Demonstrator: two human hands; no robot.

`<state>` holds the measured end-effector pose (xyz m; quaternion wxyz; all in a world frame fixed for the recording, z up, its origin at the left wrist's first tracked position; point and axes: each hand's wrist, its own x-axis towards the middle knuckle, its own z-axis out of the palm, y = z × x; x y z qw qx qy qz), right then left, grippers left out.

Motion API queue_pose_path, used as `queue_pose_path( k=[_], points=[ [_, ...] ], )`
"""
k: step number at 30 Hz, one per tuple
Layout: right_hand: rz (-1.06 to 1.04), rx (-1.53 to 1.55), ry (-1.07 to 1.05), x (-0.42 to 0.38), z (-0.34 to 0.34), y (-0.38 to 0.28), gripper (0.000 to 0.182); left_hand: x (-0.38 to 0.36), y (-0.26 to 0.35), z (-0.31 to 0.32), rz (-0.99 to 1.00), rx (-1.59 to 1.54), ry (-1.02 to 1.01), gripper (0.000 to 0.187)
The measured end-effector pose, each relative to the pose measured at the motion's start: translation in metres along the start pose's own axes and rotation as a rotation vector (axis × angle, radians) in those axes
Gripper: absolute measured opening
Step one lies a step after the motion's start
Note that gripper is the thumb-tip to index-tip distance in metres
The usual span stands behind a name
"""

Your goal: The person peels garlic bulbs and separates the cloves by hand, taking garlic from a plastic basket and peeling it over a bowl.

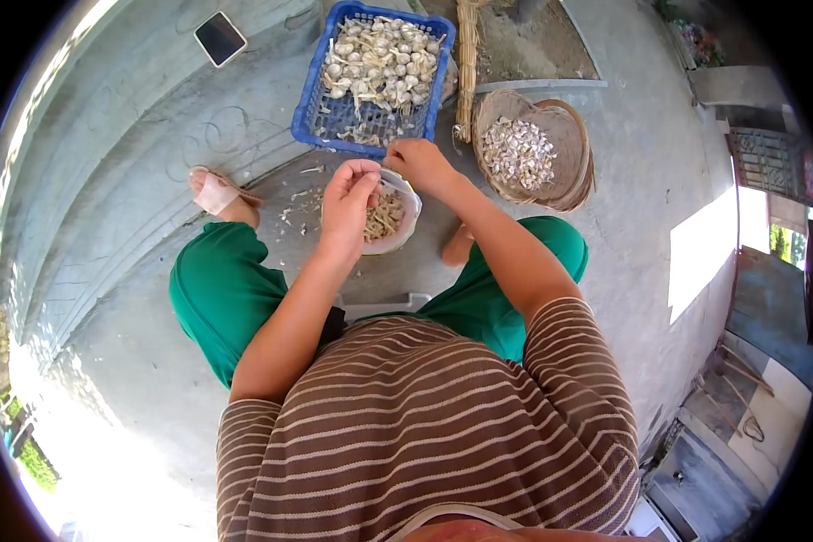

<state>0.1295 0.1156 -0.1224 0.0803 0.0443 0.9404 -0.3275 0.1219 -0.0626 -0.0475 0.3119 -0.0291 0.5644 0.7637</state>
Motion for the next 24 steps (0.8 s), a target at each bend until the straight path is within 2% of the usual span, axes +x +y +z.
queue_pose_path(
  k=[6,10,12,16,18,19,21,22,24],
  points=[
    [0.106,-0.122,0.202,0.069,0.012,0.055,0.025,0.001,-0.003,0.008,-0.052,-0.021,-0.069,0.009],
    [0.195,-0.240,0.161,0.115,0.040,0.084,0.029,0.002,0.000,0.010,-0.065,-0.033,-0.040,0.009],
    [0.326,-0.363,0.107,0.131,0.050,0.089,0.028,0.005,0.001,0.008,-0.051,-0.043,-0.020,0.009],
    [0.313,-0.387,0.100,0.143,0.047,0.089,0.025,0.007,0.003,0.006,-0.026,-0.070,0.020,0.009],
    [0.273,-0.213,0.230,0.131,0.030,0.072,0.023,0.008,0.004,0.004,-0.018,-0.073,0.017,0.009],
    [0.271,-0.213,0.230,0.128,0.026,0.069,0.023,0.007,0.004,0.003,-0.010,-0.077,0.011,0.008],
    [0.123,0.123,0.388,0.117,0.020,0.064,0.021,0.009,-0.001,-0.001,0.010,-0.070,0.030,0.011],
    [0.124,0.125,0.391,0.107,0.009,0.052,0.021,0.011,-0.003,-0.002,0.034,-0.062,0.046,0.013],
    [0.263,0.965,0.144,0.077,-0.018,0.022,0.017,0.013,-0.004,-0.002,0.098,-0.027,0.098,0.018]
  ],
)
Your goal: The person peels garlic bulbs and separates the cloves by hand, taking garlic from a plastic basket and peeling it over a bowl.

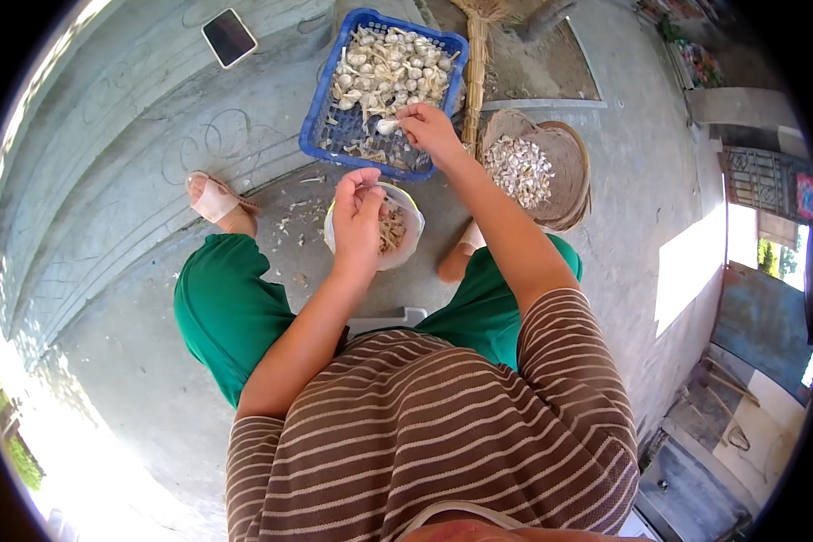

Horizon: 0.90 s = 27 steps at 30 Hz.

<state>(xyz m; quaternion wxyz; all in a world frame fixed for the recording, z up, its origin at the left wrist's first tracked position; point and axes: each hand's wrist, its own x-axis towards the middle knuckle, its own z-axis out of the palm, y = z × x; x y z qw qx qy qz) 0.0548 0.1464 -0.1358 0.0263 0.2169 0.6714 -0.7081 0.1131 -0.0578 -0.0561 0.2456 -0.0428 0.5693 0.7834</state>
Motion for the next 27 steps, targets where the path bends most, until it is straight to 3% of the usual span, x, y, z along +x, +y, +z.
queue_pose_path(
  k=[2,7,9,12,15,17,21,27],
  points=[
    [0.045,0.091,-0.049,-0.039,0.006,-0.036,0.015,0.005,-0.007,-0.004,0.078,0.084,0.037,0.033],
    [0.107,0.252,-0.156,-0.107,0.014,-0.072,0.012,0.002,0.006,0.006,0.091,0.081,0.004,0.038],
    [0.079,0.266,-0.138,-0.119,0.013,-0.063,0.013,0.004,0.001,0.005,0.063,0.112,-0.143,0.031],
    [-0.055,0.388,-0.136,-0.130,0.017,-0.055,0.015,0.000,-0.004,0.009,0.148,0.084,-0.176,0.023],
    [-0.017,0.554,-0.180,-0.132,0.026,-0.050,0.018,-0.001,0.002,0.007,0.203,0.147,-0.199,0.019],
    [0.118,0.579,-0.235,-0.132,0.026,-0.044,0.019,-0.002,0.005,0.005,0.186,0.145,-0.215,0.017],
    [0.077,0.649,-0.214,-0.136,0.025,-0.045,0.017,-0.005,0.008,0.007,0.163,0.053,-0.251,0.014],
    [-0.022,0.351,-0.262,-0.135,0.020,-0.044,0.015,-0.008,0.012,0.003,0.098,0.104,-0.320,0.022]
  ],
)
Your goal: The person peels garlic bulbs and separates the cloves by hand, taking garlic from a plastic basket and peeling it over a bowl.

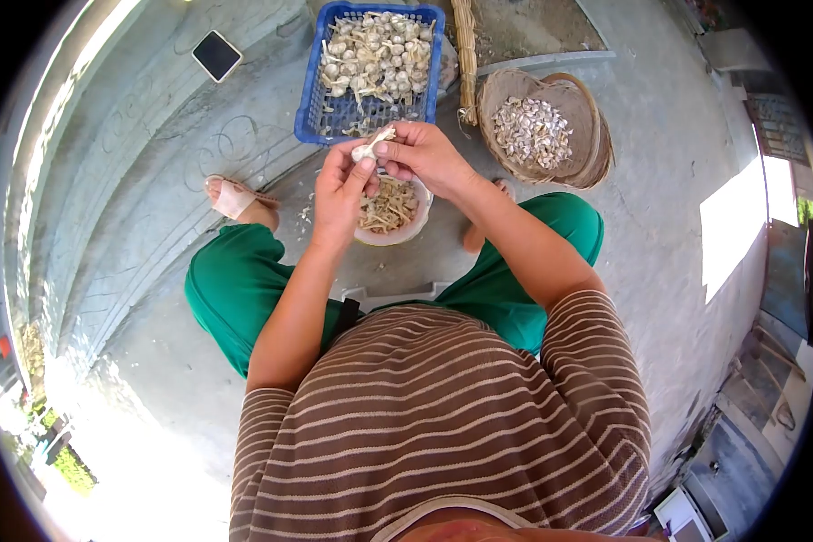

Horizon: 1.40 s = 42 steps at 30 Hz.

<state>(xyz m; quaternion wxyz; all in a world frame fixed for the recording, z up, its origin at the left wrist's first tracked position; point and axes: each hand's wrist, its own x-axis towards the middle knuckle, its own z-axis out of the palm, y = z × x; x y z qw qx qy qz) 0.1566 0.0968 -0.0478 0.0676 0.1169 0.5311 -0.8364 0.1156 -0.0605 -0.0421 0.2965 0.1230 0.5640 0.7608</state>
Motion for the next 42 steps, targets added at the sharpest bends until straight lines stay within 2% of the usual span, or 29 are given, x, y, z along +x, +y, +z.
queue_pose_path(
  k=[3,6,10,13,15,16,19,21,25,28,33,37,42],
  points=[
    [-0.026,-0.007,-0.060,-0.006,0.003,-0.003,0.016,0.001,-0.003,-0.004,-0.045,-0.042,0.037,0.022],
    [-0.053,-0.019,-0.032,-0.008,0.006,-0.004,0.014,-0.001,-0.003,-0.003,-0.080,-0.128,0.030,0.022],
    [-0.073,-0.097,0.019,-0.010,0.009,-0.003,0.009,-0.006,-0.005,-0.001,-0.049,-0.048,0.023,0.022],
    [-0.084,-0.148,0.096,-0.013,0.016,-0.004,0.006,-0.010,-0.010,-0.001,0.010,0.126,0.029,0.023],
    [-0.137,-0.159,0.137,-0.014,0.017,0.000,0.007,-0.013,-0.012,0.000,0.142,0.464,0.081,0.025],
    [-0.145,-0.159,0.140,-0.014,0.017,0.001,0.007,-0.013,-0.012,-0.001,0.147,0.467,0.076,0.025],
    [-0.203,-0.192,0.143,-0.018,0.016,0.000,0.008,-0.014,-0.005,0.002,0.076,0.304,0.049,0.027],
    [-0.153,-0.098,0.107,-0.022,0.015,-0.006,0.010,-0.014,0.003,0.004,-0.108,-0.119,-0.005,0.025],
    [-0.183,-0.197,0.081,-0.027,0.018,-0.020,0.010,-0.017,0.007,0.010,-0.109,-0.193,0.047,0.020],
    [-0.147,-0.199,0.077,-0.025,0.016,-0.017,0.011,-0.018,0.005,0.006,-0.124,-0.236,-0.024,0.016],
    [-0.232,-0.180,0.059,-0.020,0.015,-0.008,0.008,-0.018,0.011,0.005,-0.267,-0.369,-0.097,0.021],
    [-0.133,-0.168,0.032,-0.022,0.015,-0.023,0.006,-0.013,0.014,0.002,-0.301,-0.417,-0.080,0.023],
    [-0.247,-0.266,0.062,-0.015,0.012,-0.010,0.007,-0.013,0.009,0.005,-0.278,-0.336,-0.086,0.027]
  ],
)
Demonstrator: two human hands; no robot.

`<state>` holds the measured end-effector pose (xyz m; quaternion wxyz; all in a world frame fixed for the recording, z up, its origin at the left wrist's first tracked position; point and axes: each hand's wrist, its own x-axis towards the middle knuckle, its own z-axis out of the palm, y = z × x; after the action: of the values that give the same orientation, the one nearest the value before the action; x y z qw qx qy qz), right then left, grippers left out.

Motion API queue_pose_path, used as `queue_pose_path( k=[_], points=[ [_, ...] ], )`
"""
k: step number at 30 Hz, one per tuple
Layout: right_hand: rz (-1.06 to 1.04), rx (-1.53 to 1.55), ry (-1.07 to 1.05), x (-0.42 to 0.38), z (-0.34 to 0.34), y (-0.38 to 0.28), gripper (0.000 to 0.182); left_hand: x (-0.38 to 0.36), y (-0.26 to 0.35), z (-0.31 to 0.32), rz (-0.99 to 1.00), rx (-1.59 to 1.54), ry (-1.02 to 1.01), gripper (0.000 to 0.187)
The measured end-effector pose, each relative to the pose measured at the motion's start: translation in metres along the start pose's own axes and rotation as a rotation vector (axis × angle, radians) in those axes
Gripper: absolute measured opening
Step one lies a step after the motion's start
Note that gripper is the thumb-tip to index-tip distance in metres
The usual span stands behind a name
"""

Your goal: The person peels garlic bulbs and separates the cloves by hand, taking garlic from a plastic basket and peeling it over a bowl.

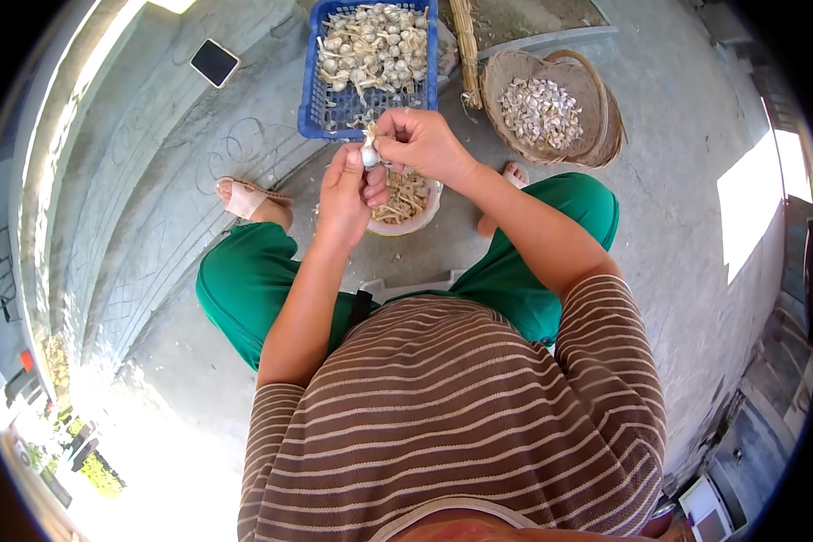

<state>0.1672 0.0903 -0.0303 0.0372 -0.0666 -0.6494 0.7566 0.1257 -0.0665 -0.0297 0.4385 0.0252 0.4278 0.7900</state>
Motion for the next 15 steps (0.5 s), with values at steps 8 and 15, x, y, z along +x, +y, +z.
queue_pose_path(
  k=[8,15],
  points=[
    [-0.097,-0.251,0.138,0.002,0.007,0.002,0.008,0.002,0.002,0.012,0.053,0.065,0.151,0.021],
    [-0.076,-0.164,0.128,0.003,0.005,0.007,0.008,0.005,-0.005,-0.007,0.173,0.230,0.086,0.021]
  ],
)
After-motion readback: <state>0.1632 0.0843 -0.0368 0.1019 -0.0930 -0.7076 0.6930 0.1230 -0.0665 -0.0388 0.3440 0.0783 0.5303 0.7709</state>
